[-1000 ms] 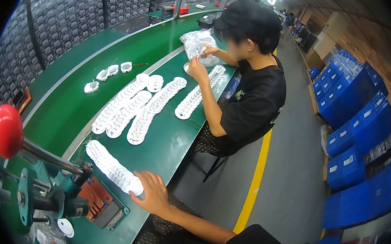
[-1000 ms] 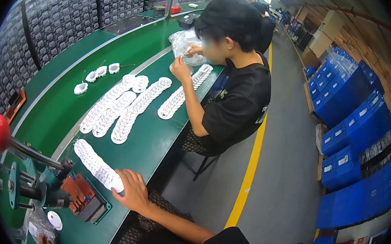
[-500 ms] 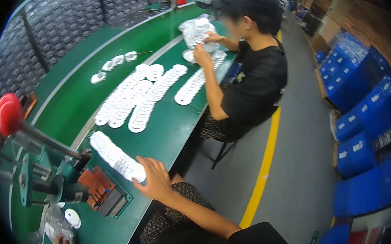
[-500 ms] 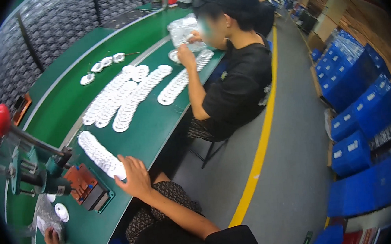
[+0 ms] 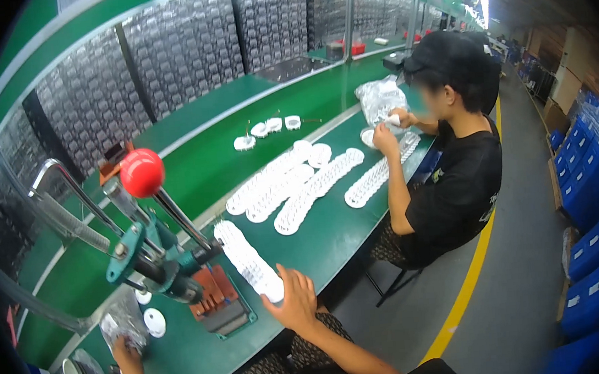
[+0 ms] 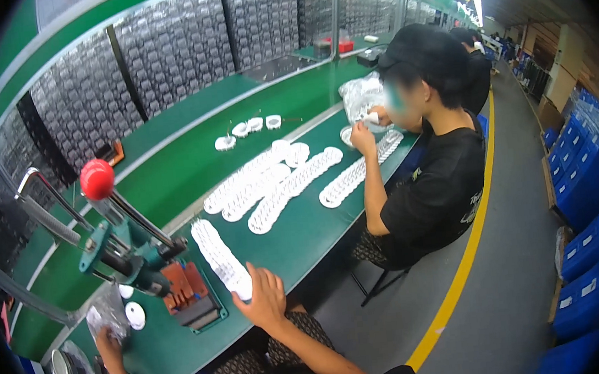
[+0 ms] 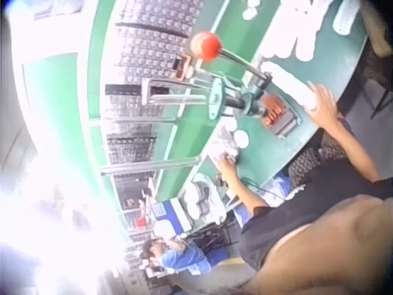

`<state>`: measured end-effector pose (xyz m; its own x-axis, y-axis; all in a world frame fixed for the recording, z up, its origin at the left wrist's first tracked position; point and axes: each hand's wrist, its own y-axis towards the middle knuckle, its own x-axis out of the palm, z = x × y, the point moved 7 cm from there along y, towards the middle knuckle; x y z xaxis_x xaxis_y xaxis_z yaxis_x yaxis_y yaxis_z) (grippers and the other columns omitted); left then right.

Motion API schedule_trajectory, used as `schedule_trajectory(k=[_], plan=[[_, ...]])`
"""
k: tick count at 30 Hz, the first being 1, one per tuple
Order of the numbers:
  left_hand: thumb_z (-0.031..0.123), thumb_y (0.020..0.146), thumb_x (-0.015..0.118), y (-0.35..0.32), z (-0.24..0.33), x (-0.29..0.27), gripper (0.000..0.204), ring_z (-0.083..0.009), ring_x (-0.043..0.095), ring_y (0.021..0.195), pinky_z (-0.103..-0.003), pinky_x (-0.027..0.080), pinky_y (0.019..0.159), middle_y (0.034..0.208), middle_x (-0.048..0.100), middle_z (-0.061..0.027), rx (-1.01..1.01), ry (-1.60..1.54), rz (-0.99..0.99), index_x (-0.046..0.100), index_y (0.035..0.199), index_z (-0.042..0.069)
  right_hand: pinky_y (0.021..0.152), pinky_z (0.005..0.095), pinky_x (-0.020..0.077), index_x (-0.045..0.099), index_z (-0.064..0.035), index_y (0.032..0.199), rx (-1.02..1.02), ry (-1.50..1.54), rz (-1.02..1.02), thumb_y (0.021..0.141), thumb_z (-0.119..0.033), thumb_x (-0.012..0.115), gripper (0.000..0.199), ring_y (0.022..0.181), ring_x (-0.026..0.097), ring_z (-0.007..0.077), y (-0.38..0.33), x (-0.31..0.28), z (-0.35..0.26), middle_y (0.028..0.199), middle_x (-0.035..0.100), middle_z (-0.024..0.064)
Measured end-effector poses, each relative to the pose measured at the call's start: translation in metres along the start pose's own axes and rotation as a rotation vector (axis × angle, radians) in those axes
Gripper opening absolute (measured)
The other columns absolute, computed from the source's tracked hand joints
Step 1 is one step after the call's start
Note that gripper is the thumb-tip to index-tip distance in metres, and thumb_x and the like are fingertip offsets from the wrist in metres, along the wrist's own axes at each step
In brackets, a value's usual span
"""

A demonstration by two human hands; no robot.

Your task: The person assembles components by inserting small pins into circular plastic bases, placing them into a manual press machine, pressing down the lever, and stacking the completed pieces on the table.

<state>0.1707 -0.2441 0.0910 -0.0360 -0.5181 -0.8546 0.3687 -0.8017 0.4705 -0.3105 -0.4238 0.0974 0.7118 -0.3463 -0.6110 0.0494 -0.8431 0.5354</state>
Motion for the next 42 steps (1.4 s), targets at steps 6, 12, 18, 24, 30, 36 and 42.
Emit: schedule_trajectory(k=[6,12,18,24,30,36,42], plan=[[-0.012,0.071,0.054,-0.002,0.030,-0.013,0.025,-0.0362,0.061,0.083,-0.039,0.049,0.073,0.089,0.062,-0.0200,-0.094,-0.182,0.176,0.059,0.094,-0.003,0.098,0.0421,0.0360,0.045,0.0001,0.133,-0.027,-0.049,-0.008,0.075,-0.034,0.073,0.074,0.114,0.050,0.0309,-0.006,-0.008,0.001,0.112,0.058,0.0140],[-0.012,0.076,0.054,0.013,0.037,-0.007,0.021,-0.0349,0.061,0.082,-0.038,0.048,0.072,0.086,0.061,-0.0200,-0.138,-0.214,-0.068,0.057,0.094,-0.003,0.091,0.0408,0.0375,0.045,-0.0018,0.133,0.017,-0.048,0.032,0.073,-0.029,0.073,0.072,0.104,0.053,0.0281,0.001,-0.007,-0.001,0.106,0.059,0.0096],[-0.006,0.087,0.053,0.009,0.022,-0.009,0.018,-0.0299,0.064,0.087,-0.036,0.050,0.079,0.094,0.065,-0.0178,-0.155,-0.343,0.182,0.060,0.103,-0.004,0.095,0.0408,0.0371,0.047,-0.0041,0.133,0.014,-0.082,0.067,0.074,-0.029,0.074,0.070,0.109,0.053,0.0288,0.003,-0.005,-0.001,0.109,0.060,0.0099],[0.000,0.089,0.058,0.006,0.016,-0.004,0.016,-0.0246,0.066,0.086,-0.033,0.052,0.078,0.095,0.068,-0.0160,-0.225,-0.406,0.144,0.062,0.104,-0.005,0.095,0.0414,0.0388,0.050,-0.0026,0.129,0.010,-0.055,0.077,0.074,-0.027,0.073,0.065,0.108,0.054,0.0298,0.000,-0.009,-0.001,0.109,0.061,0.0134],[0.005,0.091,0.060,0.008,0.020,-0.008,0.016,-0.0235,0.066,0.087,-0.033,0.052,0.079,0.097,0.068,-0.0150,-0.199,-0.393,0.165,0.064,0.103,-0.004,0.094,0.0421,0.0395,0.053,-0.0022,0.126,-0.004,-0.046,0.087,0.074,-0.026,0.073,0.060,0.108,0.054,0.0306,0.002,-0.011,0.000,0.110,0.061,0.0144],[0.005,0.091,0.060,-0.004,0.031,-0.016,0.016,-0.0218,0.066,0.088,-0.031,0.051,0.079,0.097,0.068,-0.0133,-0.282,-0.444,0.183,0.064,0.104,-0.004,0.095,0.0428,0.0390,0.051,-0.0019,0.127,-0.045,-0.055,0.014,0.077,-0.025,0.071,0.059,0.111,0.053,0.0330,-0.001,-0.011,0.001,0.114,0.058,0.0171],[0.001,0.087,0.063,-0.037,0.029,-0.041,0.014,-0.0211,0.066,0.088,-0.030,0.052,0.079,0.096,0.069,-0.0125,-0.313,-0.261,0.376,0.067,0.099,-0.002,0.097,0.0462,0.0382,0.052,-0.0005,0.125,-0.064,-0.031,-0.080,0.076,-0.026,0.071,0.058,0.110,0.053,0.0362,-0.009,0.020,-0.005,0.115,0.058,0.0190]])
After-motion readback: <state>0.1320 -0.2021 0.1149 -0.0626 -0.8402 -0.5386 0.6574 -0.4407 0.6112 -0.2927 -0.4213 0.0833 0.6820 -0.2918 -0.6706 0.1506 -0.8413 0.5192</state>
